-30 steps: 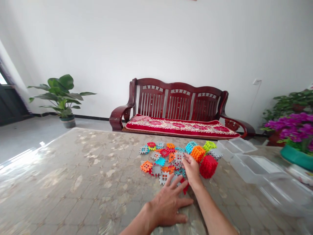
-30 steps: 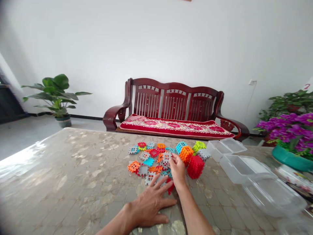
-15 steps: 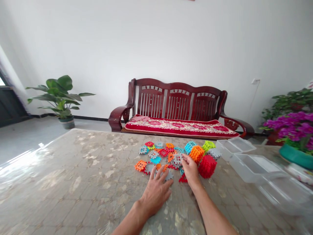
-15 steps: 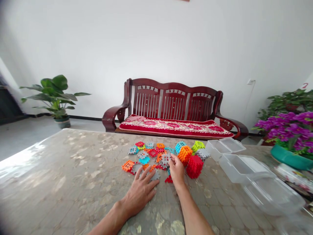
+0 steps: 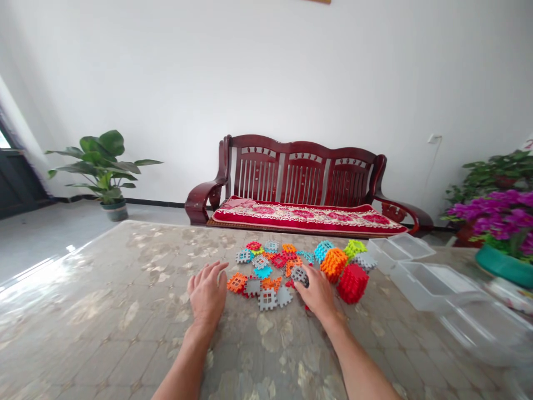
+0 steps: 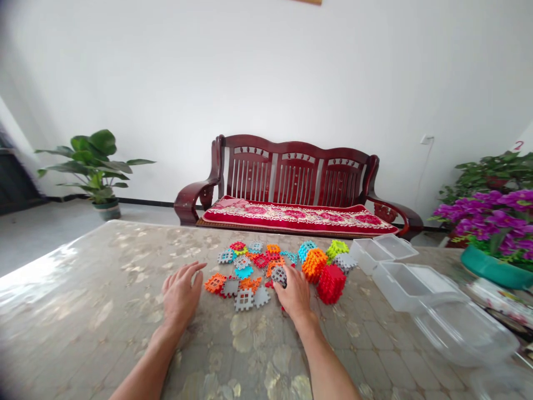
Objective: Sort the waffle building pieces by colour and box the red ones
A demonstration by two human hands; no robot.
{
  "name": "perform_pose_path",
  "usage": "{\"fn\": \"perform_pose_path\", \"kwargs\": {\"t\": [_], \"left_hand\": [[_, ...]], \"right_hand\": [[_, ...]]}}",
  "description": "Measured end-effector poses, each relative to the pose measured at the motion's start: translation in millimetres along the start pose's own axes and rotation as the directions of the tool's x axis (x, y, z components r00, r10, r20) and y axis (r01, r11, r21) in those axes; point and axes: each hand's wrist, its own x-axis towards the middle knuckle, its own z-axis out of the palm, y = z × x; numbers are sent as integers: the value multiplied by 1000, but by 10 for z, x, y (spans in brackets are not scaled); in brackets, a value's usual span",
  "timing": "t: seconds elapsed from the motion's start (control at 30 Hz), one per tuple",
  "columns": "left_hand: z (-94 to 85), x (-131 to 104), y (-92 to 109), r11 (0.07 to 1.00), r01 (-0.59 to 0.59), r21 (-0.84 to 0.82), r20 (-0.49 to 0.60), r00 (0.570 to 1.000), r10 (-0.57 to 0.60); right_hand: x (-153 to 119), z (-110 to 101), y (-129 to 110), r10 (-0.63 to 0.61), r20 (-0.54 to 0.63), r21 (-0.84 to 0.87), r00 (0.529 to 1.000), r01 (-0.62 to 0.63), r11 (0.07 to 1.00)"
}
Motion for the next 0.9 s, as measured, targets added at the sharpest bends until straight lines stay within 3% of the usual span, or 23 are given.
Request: {"fn": "perform_pose_path", "kwargs": {"t": [0.1,0.2,0.6,0.9], "left_hand": [[23,29,-105,995,88,54,132,987,-95],[79,30,-128,995,64,79,215,973,-80],[121,35,-110,996,7,87,229,973,-27],[120,38,-115,998,-6,60,226,974,-7]], "right_hand": [[8,-10,-15,21,47,-44,999,-19,999],[9,-29,-20,44,39,-76,998,-41,996],[76,-24,-357,55,7,-229,998,-52,972],[146,26,-272,32,-13,-225,999,-34,974]]}}
